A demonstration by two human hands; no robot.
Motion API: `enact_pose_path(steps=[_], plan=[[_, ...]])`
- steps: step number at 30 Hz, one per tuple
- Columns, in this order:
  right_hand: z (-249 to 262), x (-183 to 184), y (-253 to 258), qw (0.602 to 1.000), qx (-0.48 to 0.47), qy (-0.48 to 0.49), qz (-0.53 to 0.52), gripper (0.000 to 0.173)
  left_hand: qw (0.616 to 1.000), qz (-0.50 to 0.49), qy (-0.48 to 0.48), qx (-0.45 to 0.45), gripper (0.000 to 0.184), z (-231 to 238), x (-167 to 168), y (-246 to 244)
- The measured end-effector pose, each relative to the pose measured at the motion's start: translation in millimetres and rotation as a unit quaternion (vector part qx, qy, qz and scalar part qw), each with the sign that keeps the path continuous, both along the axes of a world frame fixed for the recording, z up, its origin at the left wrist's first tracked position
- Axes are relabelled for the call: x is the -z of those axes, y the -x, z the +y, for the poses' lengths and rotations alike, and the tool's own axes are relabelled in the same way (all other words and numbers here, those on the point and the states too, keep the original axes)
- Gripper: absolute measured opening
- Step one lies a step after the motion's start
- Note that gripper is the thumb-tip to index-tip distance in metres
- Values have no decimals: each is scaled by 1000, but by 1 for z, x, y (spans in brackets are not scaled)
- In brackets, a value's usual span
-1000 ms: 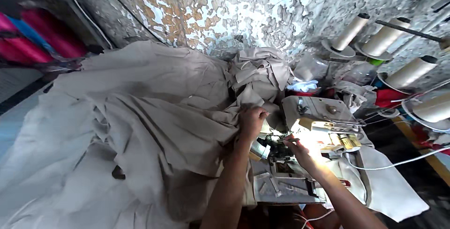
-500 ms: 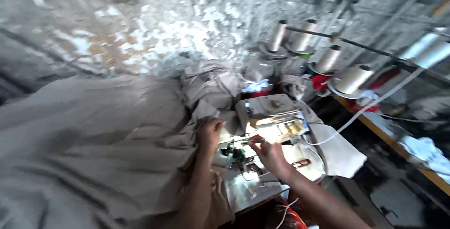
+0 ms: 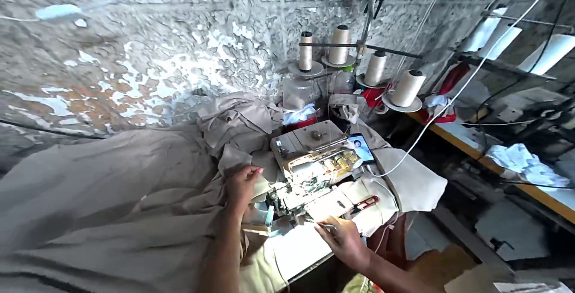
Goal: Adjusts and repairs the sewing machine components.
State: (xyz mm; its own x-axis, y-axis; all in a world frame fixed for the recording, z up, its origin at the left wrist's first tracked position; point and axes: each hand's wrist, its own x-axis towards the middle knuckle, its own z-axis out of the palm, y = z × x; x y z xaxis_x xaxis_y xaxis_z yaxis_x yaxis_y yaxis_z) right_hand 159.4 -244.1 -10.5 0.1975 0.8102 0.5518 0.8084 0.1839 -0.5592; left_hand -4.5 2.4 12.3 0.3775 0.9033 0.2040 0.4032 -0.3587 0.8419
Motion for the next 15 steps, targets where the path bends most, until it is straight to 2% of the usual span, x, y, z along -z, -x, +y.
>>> enact_pose_path(steps=[3, 5, 7, 11, 15], plan=[[2, 6, 2, 1000, 7, -1, -16, 23, 999, 44, -4, 26, 16, -4, -11, 3], [4, 14, 5, 997, 9, 64, -49, 20, 996, 59, -31, 51, 14, -9, -12, 3], [6, 18, 6, 995, 12, 86, -47, 22, 996, 45, -28, 75, 14, -14, -9, 5], [6, 9, 7, 999, 24, 31, -14, 26, 997, -36, 20, 63, 13, -24, 7, 8], [9, 28, 8, 994, -7, 107, -15, 22, 997, -31, 23, 59, 14, -26, 5, 7]])
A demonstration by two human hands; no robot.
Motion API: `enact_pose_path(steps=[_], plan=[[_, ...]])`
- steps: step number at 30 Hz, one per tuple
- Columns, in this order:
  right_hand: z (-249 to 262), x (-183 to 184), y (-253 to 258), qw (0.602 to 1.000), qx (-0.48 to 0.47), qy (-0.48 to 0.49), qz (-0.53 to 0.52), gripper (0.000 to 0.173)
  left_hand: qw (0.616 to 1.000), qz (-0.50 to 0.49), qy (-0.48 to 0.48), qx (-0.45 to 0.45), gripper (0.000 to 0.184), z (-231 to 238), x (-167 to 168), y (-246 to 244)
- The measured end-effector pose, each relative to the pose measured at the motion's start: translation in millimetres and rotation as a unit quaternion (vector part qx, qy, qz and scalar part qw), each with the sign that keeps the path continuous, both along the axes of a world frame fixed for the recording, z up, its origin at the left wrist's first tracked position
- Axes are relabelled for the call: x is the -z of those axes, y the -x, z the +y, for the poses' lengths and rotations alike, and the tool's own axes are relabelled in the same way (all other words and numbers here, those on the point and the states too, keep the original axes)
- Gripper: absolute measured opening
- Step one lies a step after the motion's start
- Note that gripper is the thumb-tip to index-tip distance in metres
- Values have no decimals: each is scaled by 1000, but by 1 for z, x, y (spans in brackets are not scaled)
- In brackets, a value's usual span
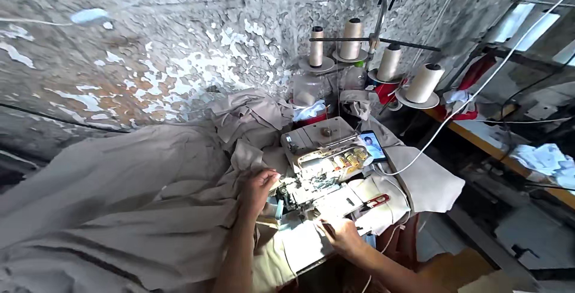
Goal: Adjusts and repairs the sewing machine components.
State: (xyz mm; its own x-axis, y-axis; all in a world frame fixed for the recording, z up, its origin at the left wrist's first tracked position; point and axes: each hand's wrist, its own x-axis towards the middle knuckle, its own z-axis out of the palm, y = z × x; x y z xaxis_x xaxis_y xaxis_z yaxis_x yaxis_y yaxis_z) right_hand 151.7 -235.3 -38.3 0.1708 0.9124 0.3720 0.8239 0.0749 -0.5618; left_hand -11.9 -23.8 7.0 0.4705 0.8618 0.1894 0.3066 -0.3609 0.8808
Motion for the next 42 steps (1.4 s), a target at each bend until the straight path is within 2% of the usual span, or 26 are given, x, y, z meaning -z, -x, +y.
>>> enact_pose_path(steps=[4, 8, 12, 17, 24, 27, 30, 32, 34, 38, 42], plan=[[-7, -18, 10, 998, 11, -17, 66, 22, 996, 64, -58, 9, 13, -7, -5, -2], [-8, -7, 10, 1000, 7, 17, 19, 24, 994, 56, -92, 10, 12, -7, 0, -1], [-10, -19, 9, 998, 18, 14, 60, 27, 995, 50, -88, 14, 12, -9, -3, -1], [-3, 0, 6, 998, -28, 52, 0, 20, 988, 74, -131, 23, 11, -8, 0, -3], [7, 1, -1, 994, -60, 75, -52, 17, 985, 91, -140, 40, 9, -6, 4, -4], [12, -13, -5, 994, -63, 76, 36, 16, 983, 88, -152, 43, 8, -7, 4, -4], [21, -38, -7, 979, -35, 2, 201, 19, 980, 95, -164, 52, 9, -8, 3, -3], [33, -55, -10, 963, -30, -50, 262, 14, 978, 116, -164, 63, 9, -9, 1, -4], [46, -67, -12, 960, -20, -69, 272, 11, 973, 133, -176, 67, 9, -10, 2, -4], [69, -75, -14, 972, -24, -60, 226, 7, 969, 121, -205, 63, 8, -12, 3, -5], [81, -75, -9, 977, -31, -28, 208, 13, 971, 125, -192, 67, 10, -12, 3, -5]])
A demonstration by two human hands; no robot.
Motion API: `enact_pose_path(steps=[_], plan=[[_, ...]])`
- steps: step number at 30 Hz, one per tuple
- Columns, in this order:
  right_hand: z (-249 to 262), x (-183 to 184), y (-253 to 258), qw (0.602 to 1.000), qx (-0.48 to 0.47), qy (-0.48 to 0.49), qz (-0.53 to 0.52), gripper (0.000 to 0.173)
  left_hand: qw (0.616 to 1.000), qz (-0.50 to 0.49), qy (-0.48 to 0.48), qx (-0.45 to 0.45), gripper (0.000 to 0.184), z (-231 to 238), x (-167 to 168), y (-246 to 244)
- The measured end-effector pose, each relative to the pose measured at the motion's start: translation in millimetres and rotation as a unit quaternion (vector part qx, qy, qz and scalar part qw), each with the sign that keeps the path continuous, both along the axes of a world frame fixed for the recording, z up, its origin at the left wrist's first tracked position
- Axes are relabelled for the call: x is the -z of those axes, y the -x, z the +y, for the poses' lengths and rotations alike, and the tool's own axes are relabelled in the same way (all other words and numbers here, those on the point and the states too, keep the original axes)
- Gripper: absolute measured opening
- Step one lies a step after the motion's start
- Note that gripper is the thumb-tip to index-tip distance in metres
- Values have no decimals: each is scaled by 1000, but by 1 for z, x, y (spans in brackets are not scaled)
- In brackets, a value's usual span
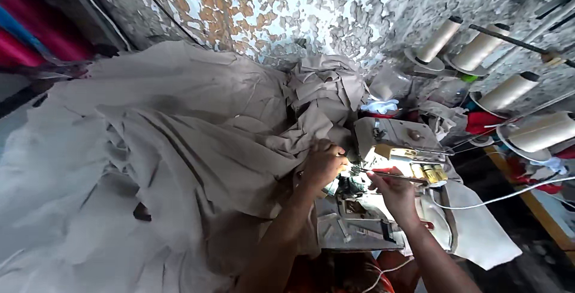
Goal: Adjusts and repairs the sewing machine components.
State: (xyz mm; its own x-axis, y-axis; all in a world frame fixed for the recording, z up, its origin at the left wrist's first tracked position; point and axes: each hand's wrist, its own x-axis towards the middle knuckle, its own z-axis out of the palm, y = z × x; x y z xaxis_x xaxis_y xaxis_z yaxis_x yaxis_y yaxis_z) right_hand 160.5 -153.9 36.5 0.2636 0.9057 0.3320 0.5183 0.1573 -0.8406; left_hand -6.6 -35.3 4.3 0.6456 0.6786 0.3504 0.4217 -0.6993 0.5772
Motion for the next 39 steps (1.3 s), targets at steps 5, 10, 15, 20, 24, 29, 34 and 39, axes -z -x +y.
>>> enact_pose_path(steps=[5, 10, 15, 20, 24, 29, 34, 39], plan=[[5, 2, 1, 999, -1, 20, -40, 20, 1000, -2, -4, 4, 11, 0, 1, -1], [-2, -2, 6, 999, 33, -43, -1, 12, 998, 49, 18, 19, 13, 0, -7, -1], [5, 14, 13, 995, 73, -45, -49, 24, 999, 17, 27, 30, 13, 0, -6, 1], [20, 24, 20, 994, 87, -37, -61, 25, 999, -5, 22, 28, 14, 0, -7, 3], [15, 15, 22, 996, 90, 4, 25, 20, 999, -12, 6, 32, 14, 0, -4, 4], [7, 12, 15, 995, 68, -37, 60, 13, 999, -30, 12, 37, 13, 1, -1, 3], [0, 12, 5, 1000, 25, -2, 15, 18, 1000, -6, 6, 27, 12, 1, 0, 2], [0, 3, 6, 999, 2, 30, -27, 20, 1000, 0, -1, 29, 12, 2, 0, 1]])
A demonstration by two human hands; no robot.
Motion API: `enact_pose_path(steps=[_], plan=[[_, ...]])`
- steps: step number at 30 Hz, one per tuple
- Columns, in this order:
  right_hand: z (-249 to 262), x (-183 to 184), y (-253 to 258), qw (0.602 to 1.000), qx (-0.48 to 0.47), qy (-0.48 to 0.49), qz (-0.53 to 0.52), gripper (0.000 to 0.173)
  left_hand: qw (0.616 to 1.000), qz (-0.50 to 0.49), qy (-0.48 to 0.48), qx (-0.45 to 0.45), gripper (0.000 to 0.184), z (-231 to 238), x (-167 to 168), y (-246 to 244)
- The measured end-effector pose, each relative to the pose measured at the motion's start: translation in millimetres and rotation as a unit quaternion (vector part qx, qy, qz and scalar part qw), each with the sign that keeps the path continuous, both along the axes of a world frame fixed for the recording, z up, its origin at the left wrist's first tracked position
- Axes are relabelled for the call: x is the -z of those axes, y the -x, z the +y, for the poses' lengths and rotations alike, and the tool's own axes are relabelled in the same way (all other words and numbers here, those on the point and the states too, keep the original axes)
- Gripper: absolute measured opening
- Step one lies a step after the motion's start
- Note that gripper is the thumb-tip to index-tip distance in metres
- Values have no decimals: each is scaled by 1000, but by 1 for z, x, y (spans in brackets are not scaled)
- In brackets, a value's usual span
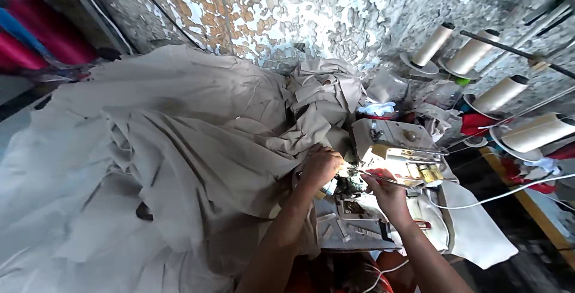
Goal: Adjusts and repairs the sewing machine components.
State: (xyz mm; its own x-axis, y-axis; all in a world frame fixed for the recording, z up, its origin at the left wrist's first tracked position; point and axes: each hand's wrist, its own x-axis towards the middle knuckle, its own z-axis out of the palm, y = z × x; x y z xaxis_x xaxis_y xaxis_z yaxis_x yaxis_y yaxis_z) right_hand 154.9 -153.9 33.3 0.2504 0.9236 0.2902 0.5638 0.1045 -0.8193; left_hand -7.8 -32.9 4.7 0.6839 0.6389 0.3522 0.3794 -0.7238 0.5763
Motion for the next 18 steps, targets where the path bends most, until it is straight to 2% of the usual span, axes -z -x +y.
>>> enact_pose_path(steps=[8, 18], plan=[[3, 1, -4, 993, -15, 24, -110, 23, 1000, 9, 16, 1, 13, -1, -2, 0], [6, 7, -7, 990, -38, -28, -134, 21, 1000, 26, 12, 2, 14, 0, -3, 0]])
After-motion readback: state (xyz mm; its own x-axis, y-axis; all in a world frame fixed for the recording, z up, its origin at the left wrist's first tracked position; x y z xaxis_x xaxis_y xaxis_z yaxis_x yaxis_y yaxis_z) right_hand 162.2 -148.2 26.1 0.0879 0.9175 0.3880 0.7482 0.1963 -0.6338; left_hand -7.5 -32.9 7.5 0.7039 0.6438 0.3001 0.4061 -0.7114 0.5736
